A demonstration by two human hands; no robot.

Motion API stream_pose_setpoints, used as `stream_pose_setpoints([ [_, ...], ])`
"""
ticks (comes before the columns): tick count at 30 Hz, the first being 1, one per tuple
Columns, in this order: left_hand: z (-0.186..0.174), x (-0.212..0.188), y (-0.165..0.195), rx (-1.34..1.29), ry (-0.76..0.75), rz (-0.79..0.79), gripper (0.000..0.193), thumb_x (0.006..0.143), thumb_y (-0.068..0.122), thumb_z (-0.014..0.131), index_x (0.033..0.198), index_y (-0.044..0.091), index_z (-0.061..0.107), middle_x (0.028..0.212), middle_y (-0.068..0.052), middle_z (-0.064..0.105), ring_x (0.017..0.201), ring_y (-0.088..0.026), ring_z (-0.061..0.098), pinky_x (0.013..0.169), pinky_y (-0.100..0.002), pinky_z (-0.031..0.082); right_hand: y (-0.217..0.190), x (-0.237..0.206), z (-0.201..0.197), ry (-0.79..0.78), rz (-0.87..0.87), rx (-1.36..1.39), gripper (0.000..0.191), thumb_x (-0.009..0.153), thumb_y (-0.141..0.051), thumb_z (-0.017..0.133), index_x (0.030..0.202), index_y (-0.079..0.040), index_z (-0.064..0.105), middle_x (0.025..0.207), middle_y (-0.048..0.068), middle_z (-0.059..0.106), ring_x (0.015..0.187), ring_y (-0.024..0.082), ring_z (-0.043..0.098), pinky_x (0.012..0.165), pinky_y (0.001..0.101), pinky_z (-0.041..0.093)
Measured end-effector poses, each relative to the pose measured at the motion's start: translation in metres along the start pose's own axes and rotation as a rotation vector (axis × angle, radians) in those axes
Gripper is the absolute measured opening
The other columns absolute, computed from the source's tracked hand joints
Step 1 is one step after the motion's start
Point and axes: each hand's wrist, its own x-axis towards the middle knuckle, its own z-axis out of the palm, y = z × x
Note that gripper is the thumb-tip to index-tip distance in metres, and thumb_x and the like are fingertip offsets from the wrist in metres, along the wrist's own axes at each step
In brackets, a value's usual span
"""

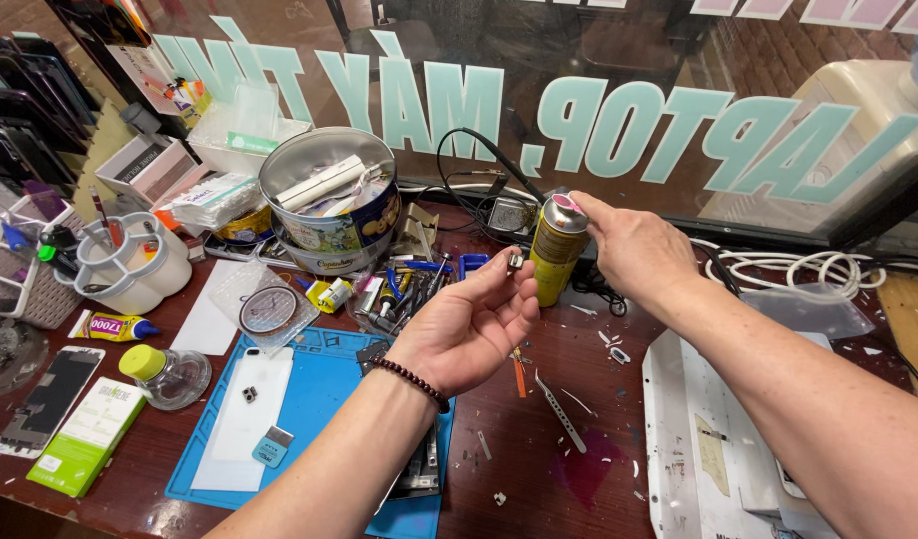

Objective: The person disassembles a smartphone, removes the screen assembly, cleans internal components with a spray can and brush, and reattaches ribbon cables and a camera module. The work is performed on a cluttered workbench with various tools and parts visible.

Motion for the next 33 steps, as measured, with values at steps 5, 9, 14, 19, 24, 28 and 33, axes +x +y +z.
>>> stream_pose_setpoints([
  [5,-0.006,0.004,-0.007,-0.030,-0.058,-0.011,0.021,0.097,0.016,0.067,0.115,0.007,0.069,0.107,-0.008,0.070,0.095,-0.019,0.066,0.087,-0.034,0.059,-0.001,-0.002,0.000,-0.014,0.022,0.017,0.044,0.103,-0.031,0.048,0.146,-0.039,0.051,0.109,0.017,0.073,0.102,0.040,0.068,0.086,0.0532,0.052],
  [9,-0.010,0.004,-0.010,-0.037,-0.060,-0.006,0.022,0.097,0.015,0.066,0.117,0.007,0.069,0.108,-0.009,0.070,0.097,-0.020,0.066,0.089,-0.035,0.058,0.003,0.000,0.004,-0.004,0.006,0.037,0.043,0.103,-0.030,0.048,0.145,-0.038,0.052,0.108,0.017,0.073,0.101,0.041,0.068,0.086,0.0531,0.052],
  [14,-0.016,0.003,-0.009,-0.058,0.008,-0.002,0.018,0.096,0.012,0.066,0.113,0.007,0.070,0.108,-0.010,0.070,0.099,-0.022,0.066,0.090,-0.036,0.057,-0.002,-0.004,-0.001,0.032,-0.046,0.133,0.047,0.101,-0.026,0.052,0.148,-0.031,0.050,0.105,0.020,0.073,0.100,0.039,0.069,0.085,0.0509,0.052],
  [19,-0.024,0.009,-0.012,-0.088,0.036,0.015,0.018,0.094,0.011,0.066,0.111,0.007,0.072,0.108,-0.009,0.071,0.098,-0.022,0.066,0.089,-0.035,0.056,-0.028,-0.052,-0.012,-0.196,-0.026,0.633,0.059,0.096,-0.021,0.050,0.154,-0.033,0.045,0.085,0.012,0.073,0.071,0.026,0.067,0.070,0.0379,0.060],
  [24,-0.028,0.014,-0.021,-0.194,0.066,0.019,0.020,0.095,0.005,0.066,0.113,0.001,0.072,0.107,-0.010,0.073,0.099,-0.019,0.067,0.094,-0.032,0.057,-0.041,-0.082,-0.006,-0.130,-0.141,0.638,0.055,0.097,-0.015,0.054,0.150,-0.030,0.053,0.085,0.004,0.075,0.073,0.010,0.069,0.075,0.0283,0.058],
  [28,-0.030,0.012,-0.029,-0.180,0.081,0.013,0.017,0.094,0.005,0.066,0.111,0.001,0.069,0.105,-0.011,0.073,0.100,-0.021,0.069,0.094,-0.033,0.059,-0.031,-0.078,-0.013,0.023,-0.083,0.631,0.054,0.098,-0.011,0.054,0.150,-0.029,0.053,0.082,0.006,0.073,0.074,0.011,0.068,0.075,0.0273,0.057],
  [33,-0.028,0.011,-0.032,-0.184,0.122,-0.004,0.018,0.094,0.004,0.066,0.112,0.000,0.069,0.105,-0.012,0.074,0.100,-0.022,0.070,0.095,-0.034,0.059,-0.027,-0.090,-0.009,-0.011,-0.159,0.612,0.056,0.094,-0.008,0.057,0.147,-0.028,0.055,0.096,0.003,0.076,0.079,0.008,0.071,0.075,0.0262,0.057],
])
